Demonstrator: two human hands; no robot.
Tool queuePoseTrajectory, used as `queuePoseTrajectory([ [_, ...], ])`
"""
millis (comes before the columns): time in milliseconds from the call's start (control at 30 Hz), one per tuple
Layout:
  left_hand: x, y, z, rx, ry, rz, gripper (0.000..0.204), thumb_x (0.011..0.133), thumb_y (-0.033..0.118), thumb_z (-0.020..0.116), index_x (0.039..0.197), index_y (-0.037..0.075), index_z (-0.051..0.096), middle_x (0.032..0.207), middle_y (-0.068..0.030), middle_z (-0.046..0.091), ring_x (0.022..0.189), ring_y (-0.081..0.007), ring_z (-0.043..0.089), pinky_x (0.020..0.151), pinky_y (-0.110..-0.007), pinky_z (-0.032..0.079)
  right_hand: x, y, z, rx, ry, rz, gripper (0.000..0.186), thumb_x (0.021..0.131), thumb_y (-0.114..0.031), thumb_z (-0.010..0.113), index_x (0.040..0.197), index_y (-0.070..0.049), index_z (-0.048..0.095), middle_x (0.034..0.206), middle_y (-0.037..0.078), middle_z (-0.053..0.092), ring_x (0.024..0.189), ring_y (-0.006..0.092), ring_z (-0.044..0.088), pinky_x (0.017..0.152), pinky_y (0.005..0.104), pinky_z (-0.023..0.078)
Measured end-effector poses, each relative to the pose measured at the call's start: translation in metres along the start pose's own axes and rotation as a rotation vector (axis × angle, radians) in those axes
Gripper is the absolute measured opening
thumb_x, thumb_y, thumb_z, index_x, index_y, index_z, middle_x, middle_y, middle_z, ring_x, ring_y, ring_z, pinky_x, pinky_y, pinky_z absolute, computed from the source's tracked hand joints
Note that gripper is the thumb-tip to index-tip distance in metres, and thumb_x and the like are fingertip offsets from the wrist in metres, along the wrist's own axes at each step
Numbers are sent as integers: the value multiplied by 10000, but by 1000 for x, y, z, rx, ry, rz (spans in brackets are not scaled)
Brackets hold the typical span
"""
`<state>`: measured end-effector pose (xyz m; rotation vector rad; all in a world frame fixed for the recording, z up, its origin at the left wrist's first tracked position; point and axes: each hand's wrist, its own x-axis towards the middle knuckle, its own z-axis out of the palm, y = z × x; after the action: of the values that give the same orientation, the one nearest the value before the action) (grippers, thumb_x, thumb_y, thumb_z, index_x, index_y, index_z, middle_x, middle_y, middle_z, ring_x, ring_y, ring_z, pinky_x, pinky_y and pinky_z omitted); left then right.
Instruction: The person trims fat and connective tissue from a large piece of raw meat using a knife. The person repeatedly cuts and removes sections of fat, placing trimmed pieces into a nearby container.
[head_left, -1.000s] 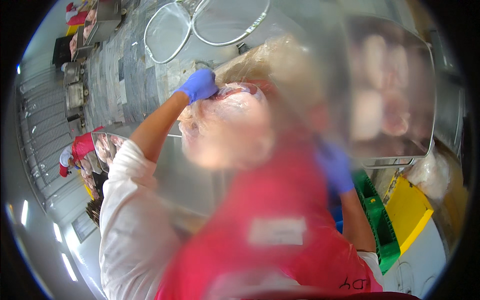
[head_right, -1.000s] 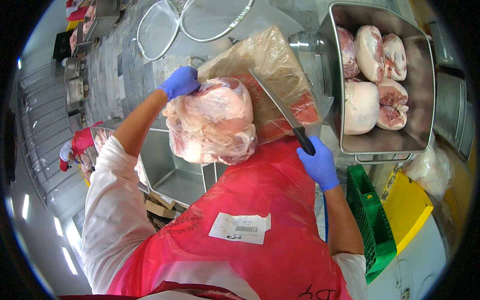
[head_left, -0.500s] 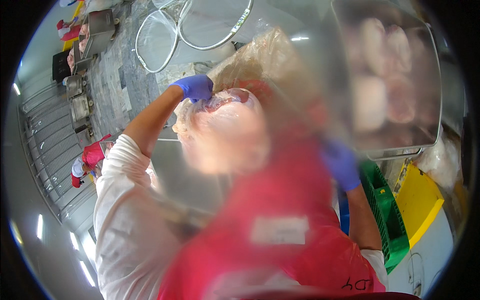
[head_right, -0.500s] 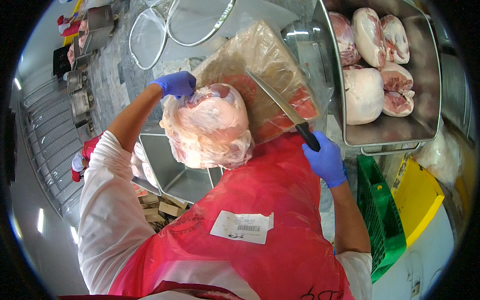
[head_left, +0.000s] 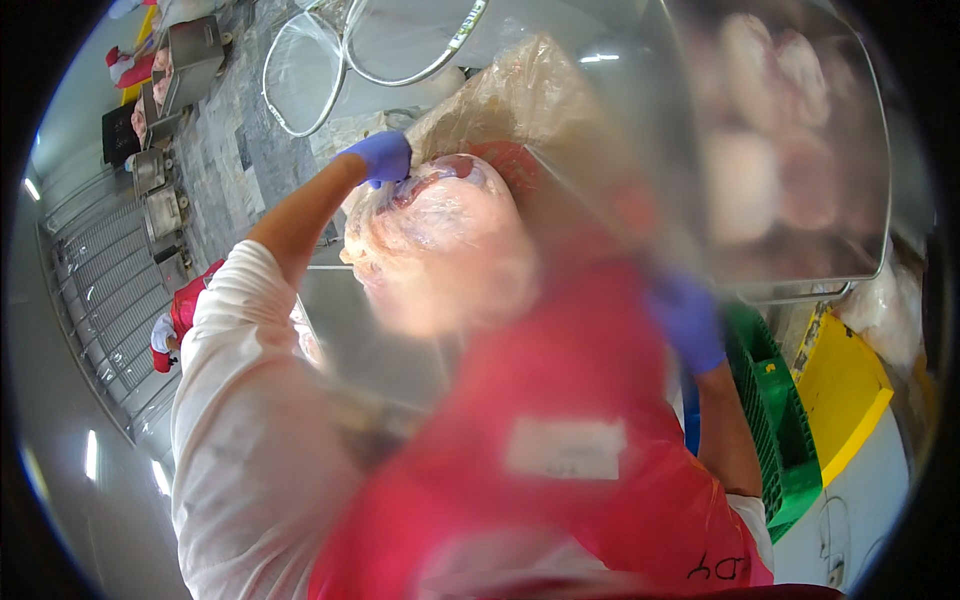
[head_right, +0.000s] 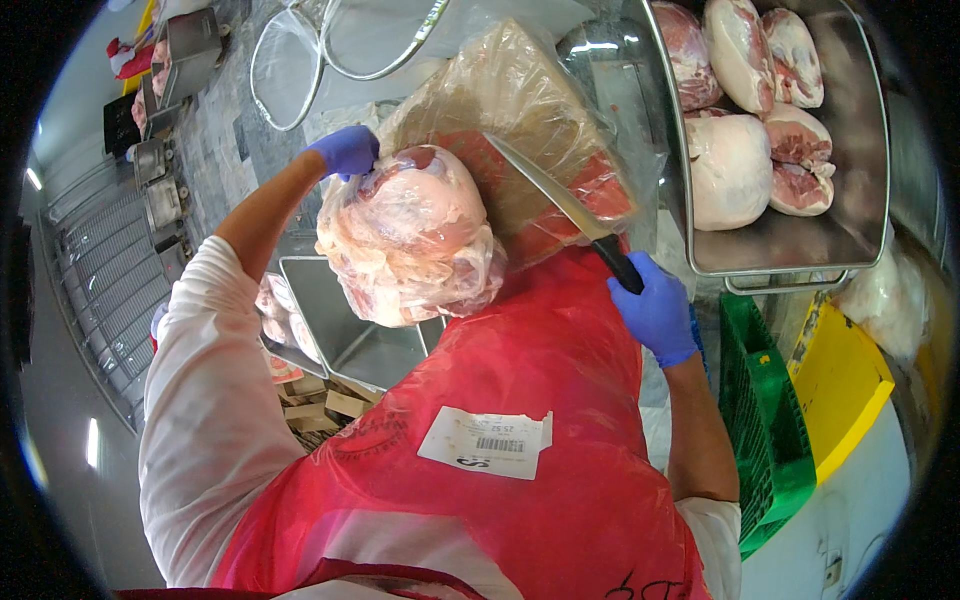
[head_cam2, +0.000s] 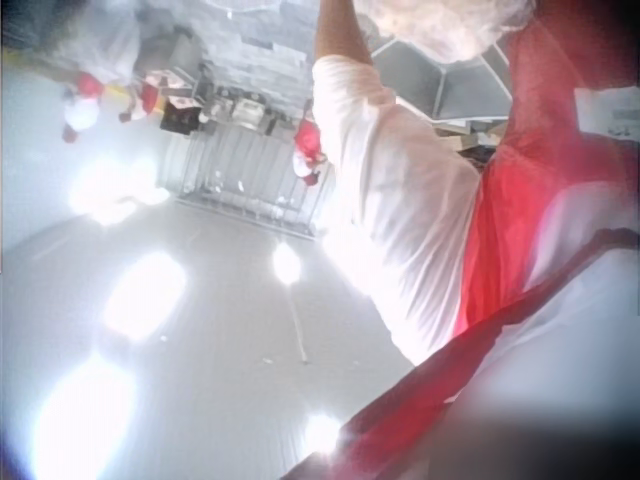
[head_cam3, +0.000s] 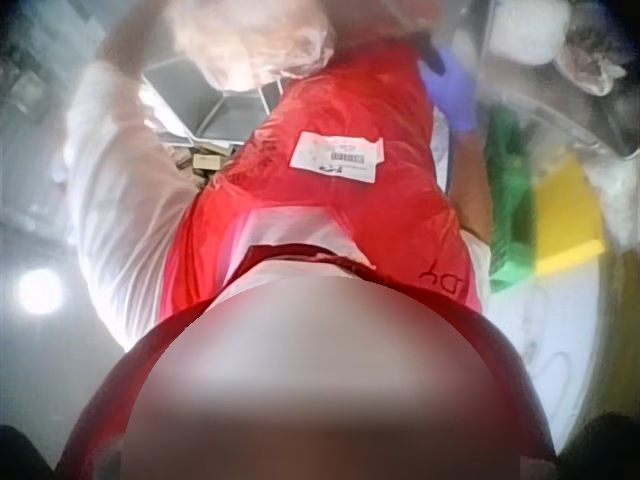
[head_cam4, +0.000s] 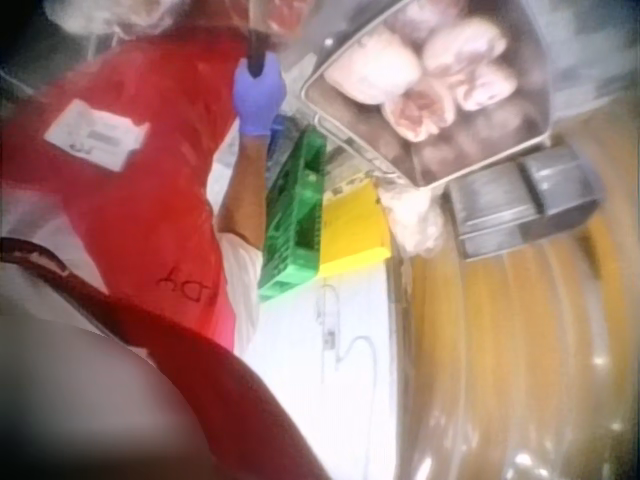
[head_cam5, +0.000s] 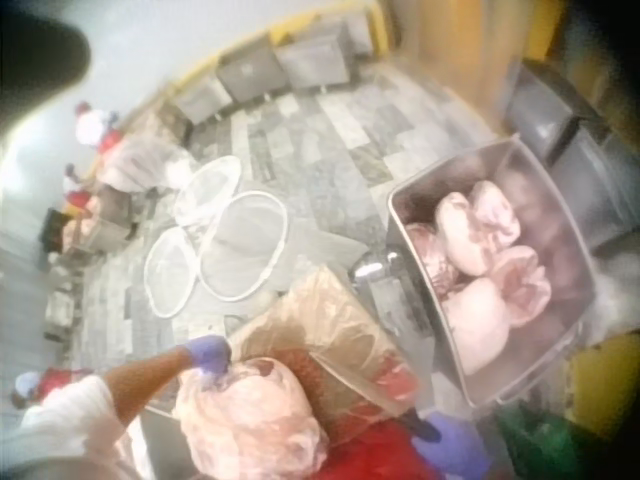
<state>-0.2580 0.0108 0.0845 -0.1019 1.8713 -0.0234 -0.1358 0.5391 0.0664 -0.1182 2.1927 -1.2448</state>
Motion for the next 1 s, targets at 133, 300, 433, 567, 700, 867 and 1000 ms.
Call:
queuePoseTrajectory([
  [133,-11,-31,21,-551,31,-48,214,892,156,699,984,-15,790,859,-65,744,716,-184,709,652,-318,608,-4,0,-13,-29,-44,14,260,866,-183,778,1049,-40,662,824,204,663,703,371,664,641,438,506],
  [300,-37,-48,23,-693,34,19,279,881,258,782,1023,18,775,869,-69,741,760,-173,687,732,-317,574,-4,0,-15,-15,-42,-6,268,858,-189,777,1063,-51,672,845,204,675,732,382,683,648,446,516],
  [433,-41,13,55,-404,878,14,197,899,166,691,1033,23,715,905,-212,733,830,-412,719,757,-460,563,-1,-12,-19,-76,-60,-34,284,852,-194,780,1084,-61,683,870,212,689,763,398,697,657,458,526],
  [567,-114,126,92,-242,869,374,313,881,323,772,1002,43,698,899,-195,685,823,-380,698,738,-468,560,-6,-9,-15,-102,-40,-11,300,856,-215,778,1095,-59,686,878,222,694,789,414,698,673,471,528],
  [700,-129,181,153,-16,803,276,508,849,477,809,1041,31,661,926,-202,672,778,-401,691,699,-506,557,-8,-12,-10,-141,-5,-37,302,864,-225,771,1102,-60,688,870,227,692,796,419,698,685,474,530],
  [867,-140,188,151,-167,789,309,283,951,264,715,1064,13,648,936,-219,670,783,-442,675,714,-507,552,-19,-19,-5,-176,-25,-78,292,874,-225,769,1105,-65,689,876,222,699,800,424,698,690,481,531],
  [1000,-122,167,164,-1200,551,409,197,986,178,657,1017,-14,692,869,-191,708,764,-364,695,737,-436,565,-30,-9,11,-177,2,-139,302,893,-257,762,1121,-78,676,896,218,709,822,429,703,694,496,537],
])
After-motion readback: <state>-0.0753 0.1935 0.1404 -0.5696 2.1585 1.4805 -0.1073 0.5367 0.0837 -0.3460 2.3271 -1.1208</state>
